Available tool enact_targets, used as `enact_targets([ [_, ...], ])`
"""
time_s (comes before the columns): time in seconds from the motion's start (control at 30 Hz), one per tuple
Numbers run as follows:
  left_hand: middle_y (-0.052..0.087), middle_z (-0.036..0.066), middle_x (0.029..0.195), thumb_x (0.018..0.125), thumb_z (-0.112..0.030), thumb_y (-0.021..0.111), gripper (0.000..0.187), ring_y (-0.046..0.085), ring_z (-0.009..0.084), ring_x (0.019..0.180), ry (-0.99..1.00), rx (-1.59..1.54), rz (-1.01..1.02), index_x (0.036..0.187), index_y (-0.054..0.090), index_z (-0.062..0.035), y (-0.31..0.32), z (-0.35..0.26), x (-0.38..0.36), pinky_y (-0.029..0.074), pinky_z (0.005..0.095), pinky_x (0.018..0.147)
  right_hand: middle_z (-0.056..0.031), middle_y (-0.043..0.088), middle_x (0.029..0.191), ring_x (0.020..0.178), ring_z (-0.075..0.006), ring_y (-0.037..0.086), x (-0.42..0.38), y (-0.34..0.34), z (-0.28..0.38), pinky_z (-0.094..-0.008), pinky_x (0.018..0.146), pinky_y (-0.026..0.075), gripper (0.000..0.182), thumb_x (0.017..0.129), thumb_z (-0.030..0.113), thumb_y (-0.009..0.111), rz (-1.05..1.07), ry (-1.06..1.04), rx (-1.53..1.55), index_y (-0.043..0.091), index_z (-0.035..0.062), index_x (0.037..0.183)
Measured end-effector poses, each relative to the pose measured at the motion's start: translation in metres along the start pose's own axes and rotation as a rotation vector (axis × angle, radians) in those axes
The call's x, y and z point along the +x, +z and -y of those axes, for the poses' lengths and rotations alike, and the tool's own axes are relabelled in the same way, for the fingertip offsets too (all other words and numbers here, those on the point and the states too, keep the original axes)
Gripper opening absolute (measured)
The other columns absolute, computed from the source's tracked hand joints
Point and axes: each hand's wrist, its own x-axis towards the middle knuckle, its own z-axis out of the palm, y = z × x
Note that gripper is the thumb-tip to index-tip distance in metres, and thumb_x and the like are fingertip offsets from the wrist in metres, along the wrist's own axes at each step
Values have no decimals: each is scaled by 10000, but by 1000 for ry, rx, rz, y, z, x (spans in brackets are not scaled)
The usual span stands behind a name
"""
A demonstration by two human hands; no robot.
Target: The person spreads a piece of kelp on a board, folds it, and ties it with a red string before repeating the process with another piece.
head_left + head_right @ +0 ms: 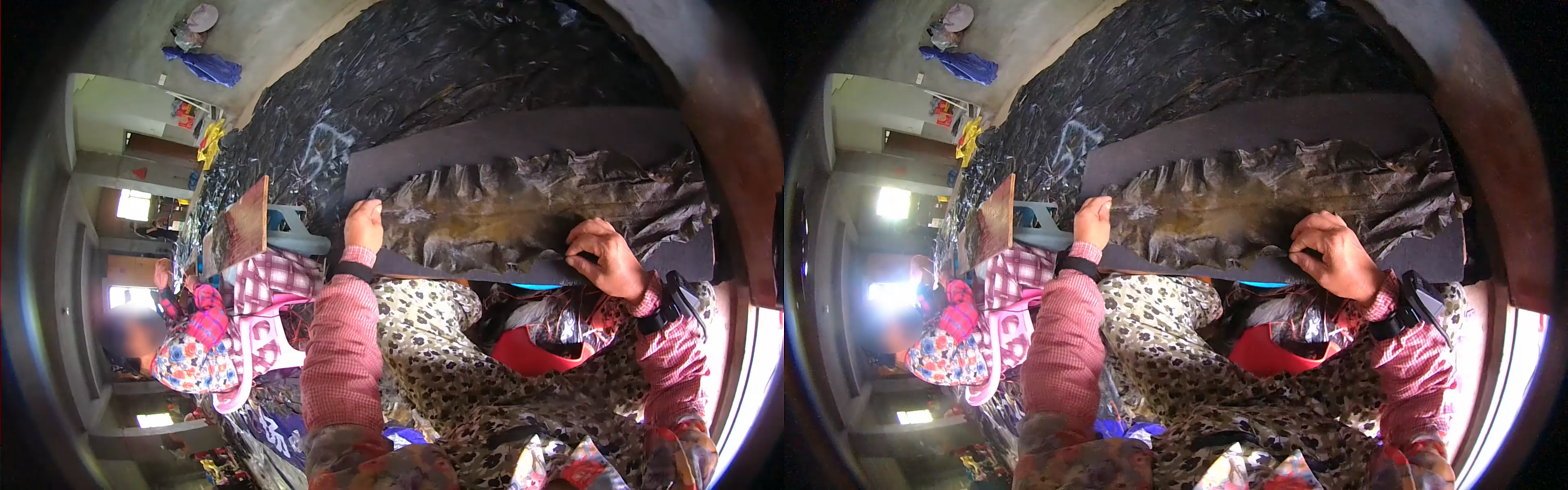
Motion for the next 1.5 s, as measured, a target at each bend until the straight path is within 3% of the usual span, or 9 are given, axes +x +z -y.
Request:
enact_targets([
  [0.13, 457, 137, 1360, 891, -265, 565, 449, 427, 340, 1239, -204, 308, 287, 1311, 488, -125, 19, -16, -4, 374, 413, 1014, -118, 608, 941, 916, -293, 563, -1, 0, 0, -388, 859, 416, 93, 729, 58, 683, -6, 13, 21, 648, 9, 800],
  [0.33, 233, 39, 1525, 888, -430, 523, 613, 220, 274, 1399, -443, 223, 430, 1433, 326, -229, 21, 1, -3, 284, 516, 1079, -115, 607, 951, 918, -288, 561, 0, -1, 5, -385, 862, 410, 97, 726, 49, 688, 23, 16, 16, 651, 11, 807],
  [0.43, 507, 102, 1342, 845, -369, 588, 447, 431, 279, 1274, -484, 205, 503, 1253, 568, -187, -24, -21, 30, 346, 392, 1046, -113, 607, 949, 916, -287, 560, 0, -3, 4, -384, 861, 410, 100, 724, 48, 689, 12, 21, 25, 648, 12, 808],
  [0.47, 602, 85, 1219, 822, -294, 618, 348, 493, 281, 1201, -501, 20, 362, 1148, 640, -175, -14, 13, 35, 370, 430, 997, -112, 607, 945, 915, -286, 560, 0, -3, 3, -385, 858, 410, 99, 726, 49, 687, 18, 27, 26, 647, 13, 809],
  [0.63, 652, 55, 1040, 749, -213, 652, 250, 563, 258, 1031, -63, 631, 226, 994, 691, -179, -6, 19, 45, 392, 434, 875, -115, 608, 924, 905, -294, 562, 2, -2, 4, -390, 843, 412, 94, 721, 50, 681, 10, 25, 16, 637, 19, 798],
  [0.8, 655, 88, 984, 734, -174, 632, 160, 587, 281, 986, -50, 595, 336, 882, 652, -117, -8, 20, 48, 413, 421, 878, -141, 600, 911, 922, -321, 561, 4, -1, 5, -394, 839, 415, 129, 689, 41, 686, 15, 23, 4, 626, 7, 798],
  [1.07, 664, 156, 914, 681, 8, 557, 312, 615, 329, 954, -222, -75, 297, 956, 656, -102, -26, 47, 34, 481, 408, 807, -150, 599, 906, 892, -319, 555, 6, -1, 12, -393, 827, 410, 111, 683, 29, 681, 0, 92, 31, 629, -1, 776],
  [1.23, 661, 147, 952, 723, -158, 748, 259, 629, 307, 937, -236, 345, 350, 929, 645, -39, -42, 34, 36, 483, 375, 810, -154, 596, 890, 870, -322, 555, 6, 1, 11, -389, 828, 407, 98, 682, 14, 668, -23, 89, 26, 623, -1, 768],
  [1.5, 671, 139, 1005, 744, -164, 711, 270, 626, 304, 984, -414, 113, 366, 981, 656, -47, -23, 73, 39, 484, 381, 848, -146, 596, 884, 869, -315, 555, 6, 1, 13, -389, 821, 408, 108, 674, 12, 680, -14, 106, 41, 620, -5, 762],
])
